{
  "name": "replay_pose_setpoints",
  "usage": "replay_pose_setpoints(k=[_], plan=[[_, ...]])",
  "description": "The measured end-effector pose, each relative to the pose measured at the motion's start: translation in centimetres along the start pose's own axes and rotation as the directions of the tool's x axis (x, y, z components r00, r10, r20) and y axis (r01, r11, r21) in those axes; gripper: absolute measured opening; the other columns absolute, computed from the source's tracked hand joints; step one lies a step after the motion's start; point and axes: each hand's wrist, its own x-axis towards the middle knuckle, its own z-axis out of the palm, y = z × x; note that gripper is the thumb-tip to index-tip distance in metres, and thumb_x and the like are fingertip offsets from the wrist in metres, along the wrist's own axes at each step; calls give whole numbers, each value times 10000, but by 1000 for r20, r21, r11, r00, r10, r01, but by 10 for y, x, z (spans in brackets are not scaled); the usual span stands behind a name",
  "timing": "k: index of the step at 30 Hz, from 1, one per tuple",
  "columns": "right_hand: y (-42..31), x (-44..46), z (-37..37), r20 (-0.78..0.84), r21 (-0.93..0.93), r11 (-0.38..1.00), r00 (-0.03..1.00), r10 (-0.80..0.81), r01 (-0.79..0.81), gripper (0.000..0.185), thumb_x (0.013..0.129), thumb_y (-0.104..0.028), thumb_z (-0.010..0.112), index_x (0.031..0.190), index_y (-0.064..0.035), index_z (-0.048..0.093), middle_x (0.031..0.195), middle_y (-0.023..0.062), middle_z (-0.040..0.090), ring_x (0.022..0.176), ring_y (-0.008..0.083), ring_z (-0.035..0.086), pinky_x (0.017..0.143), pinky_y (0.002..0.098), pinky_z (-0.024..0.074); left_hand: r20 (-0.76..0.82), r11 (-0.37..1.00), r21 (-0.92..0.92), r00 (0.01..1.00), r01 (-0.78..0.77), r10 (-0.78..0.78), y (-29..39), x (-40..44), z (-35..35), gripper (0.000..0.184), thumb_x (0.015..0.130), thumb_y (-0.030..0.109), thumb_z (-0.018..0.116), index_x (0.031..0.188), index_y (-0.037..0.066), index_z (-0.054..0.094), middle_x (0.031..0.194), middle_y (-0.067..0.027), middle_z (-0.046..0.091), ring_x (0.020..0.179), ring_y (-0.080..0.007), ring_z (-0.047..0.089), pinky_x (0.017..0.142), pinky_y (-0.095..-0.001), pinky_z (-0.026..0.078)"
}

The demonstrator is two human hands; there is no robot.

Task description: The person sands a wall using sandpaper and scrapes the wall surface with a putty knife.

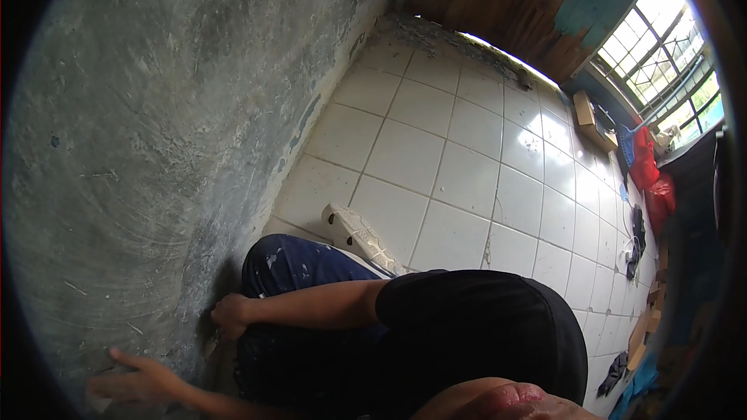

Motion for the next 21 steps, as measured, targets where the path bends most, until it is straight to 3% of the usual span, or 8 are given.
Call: replay_pose_setpoints(k=[5,7,11,13,16,19,21], plan=[[2,3,4,23,-44,999,1000,-6,7,466,776,-412,723,1000,-4,736,997,218,721,987,380,696,848,460,558,196,999,-16,979,-51,53,-2,-100,-5,813,998,623,385,1559,50,251,1622,-135,253,1467,-303,316,1154,-539,282],[1,5,4,9,-62,998,1000,-13,13,466,776,-410,722,1002,-2,735,995,218,721,988,379,696,846,459,559,343,986,150,939,-69,13,-6,-111,-5,823,991,650,367,1569,77,244,1626,-112,259,1472,-278,314,1141,-540,287],[-1,-1,0,9,-36,999,1000,6,-6,480,785,-429,712,1002,-1,735,998,218,721,988,379,696,859,463,555,247,1000,17,969,26,-30,-16,-56,4,819,1006,636,319,1567,47,218,1629,-144,228,1490,-309,260,1162,-584,233],[1,2,3,-9,-34,999,1000,1,-1,486,788,-438,709,997,0,736,999,220,721,988,380,696,863,462,553,91,1000,-10,996,6,-5,-25,-7,8,822,1010,633,304,1557,25,228,1618,-167,241,1492,-318,252,1162,-594,228],[0,3,0,21,-42,999,1000,8,-7,505,793,-460,704,999,-1,736,1004,221,720,991,384,693,873,462,549,-13,997,-53,999,48,-49,-15,40,4,828,1005,635,326,1542,9,260,1603,-187,268,1478,-332,283,1151,-572,270],[-2,0,-3,18,-16,1000,1000,12,-12,490,759,-401,717,1024,10,739,1046,216,720,1018,362,695,856,448,555,-66,998,-61,998,-24,20,-4,34,3,826,1001,628,360,1534,3,279,1589,-202,289,1455,-340,327,1135,-542,314],[-4,-1,-5,27,-5,1000,1000,13,-13,479,750,-386,720,1022,8,739,1047,215,720,1020,361,695,856,449,554,-3,999,-19,1000,-26,26,3,4,0,827,998,626,376,1537,7,276,1594,-192,286,1447,-336,342,1132,-527,324]])
